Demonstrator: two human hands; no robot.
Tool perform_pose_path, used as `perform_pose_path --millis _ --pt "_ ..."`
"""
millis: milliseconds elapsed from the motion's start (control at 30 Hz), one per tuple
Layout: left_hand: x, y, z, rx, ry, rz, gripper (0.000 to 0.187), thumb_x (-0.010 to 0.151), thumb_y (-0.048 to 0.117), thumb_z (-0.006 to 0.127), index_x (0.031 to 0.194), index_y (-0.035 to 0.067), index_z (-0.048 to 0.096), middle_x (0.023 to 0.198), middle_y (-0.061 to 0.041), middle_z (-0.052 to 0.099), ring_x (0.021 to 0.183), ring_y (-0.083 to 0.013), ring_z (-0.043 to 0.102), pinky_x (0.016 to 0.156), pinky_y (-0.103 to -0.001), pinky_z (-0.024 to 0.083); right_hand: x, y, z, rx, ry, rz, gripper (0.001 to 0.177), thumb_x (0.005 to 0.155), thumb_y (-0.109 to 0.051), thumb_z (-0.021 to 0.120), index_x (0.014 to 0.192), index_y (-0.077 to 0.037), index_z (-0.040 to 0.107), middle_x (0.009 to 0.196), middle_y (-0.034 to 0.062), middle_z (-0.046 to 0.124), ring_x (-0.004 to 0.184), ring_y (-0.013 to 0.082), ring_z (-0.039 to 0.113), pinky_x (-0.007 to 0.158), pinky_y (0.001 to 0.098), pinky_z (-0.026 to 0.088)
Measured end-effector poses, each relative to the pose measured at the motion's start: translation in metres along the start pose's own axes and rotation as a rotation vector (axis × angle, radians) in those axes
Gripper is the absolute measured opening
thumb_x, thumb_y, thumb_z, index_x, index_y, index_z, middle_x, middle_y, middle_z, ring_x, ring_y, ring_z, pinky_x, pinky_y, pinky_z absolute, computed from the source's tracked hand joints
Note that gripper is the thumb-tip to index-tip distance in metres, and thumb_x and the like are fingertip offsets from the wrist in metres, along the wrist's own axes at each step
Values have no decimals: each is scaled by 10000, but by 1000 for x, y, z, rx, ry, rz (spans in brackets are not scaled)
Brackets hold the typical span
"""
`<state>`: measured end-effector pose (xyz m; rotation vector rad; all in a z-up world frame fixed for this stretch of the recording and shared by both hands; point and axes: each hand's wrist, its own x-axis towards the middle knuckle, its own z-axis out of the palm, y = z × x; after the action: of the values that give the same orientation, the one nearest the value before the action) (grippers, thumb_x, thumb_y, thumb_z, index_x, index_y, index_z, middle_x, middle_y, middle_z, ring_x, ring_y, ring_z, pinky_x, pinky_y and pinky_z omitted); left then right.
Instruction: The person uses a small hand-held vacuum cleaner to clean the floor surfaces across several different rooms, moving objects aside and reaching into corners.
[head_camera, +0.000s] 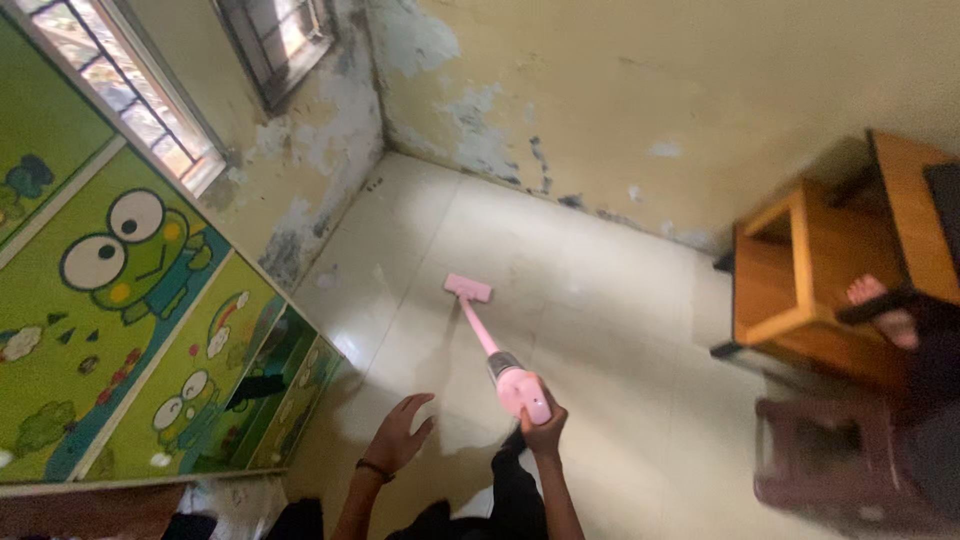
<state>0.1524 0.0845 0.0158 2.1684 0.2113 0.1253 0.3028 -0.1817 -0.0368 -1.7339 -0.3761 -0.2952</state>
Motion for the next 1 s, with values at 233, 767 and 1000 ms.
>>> perform_pose_path --millis 233,767,1000 --pt "-92 -14 5 -13 -131 -188 495 939 340 666 1349 77 583 1335 -160 637 1250 -319 614 1022 -431 496 -96 -100 -18 -94 -271 101 585 722 8 666 1296 -96 697 970 190 791 959 261 815 808 320 599" --pt "-260 63 158 111 -295 156 865 726 122 891 1444 63 413 1418 -202 518 1346 -374 496 1122 -430 428 -298 -191 -133 20 -369 11 642 731 19 662 1362 -104 661 1105 204 780 1013 313 790 878 349 590" --pt "-344 96 175 -131 -146 91 1008 591 114 948 1438 27 409 1415 -192 544 1347 -343 514 1116 -417 437 -360 -214 -161 -21 -373 159 669 728 -8 686 1390 -105 666 1042 187 791 981 253 805 855 333 604"
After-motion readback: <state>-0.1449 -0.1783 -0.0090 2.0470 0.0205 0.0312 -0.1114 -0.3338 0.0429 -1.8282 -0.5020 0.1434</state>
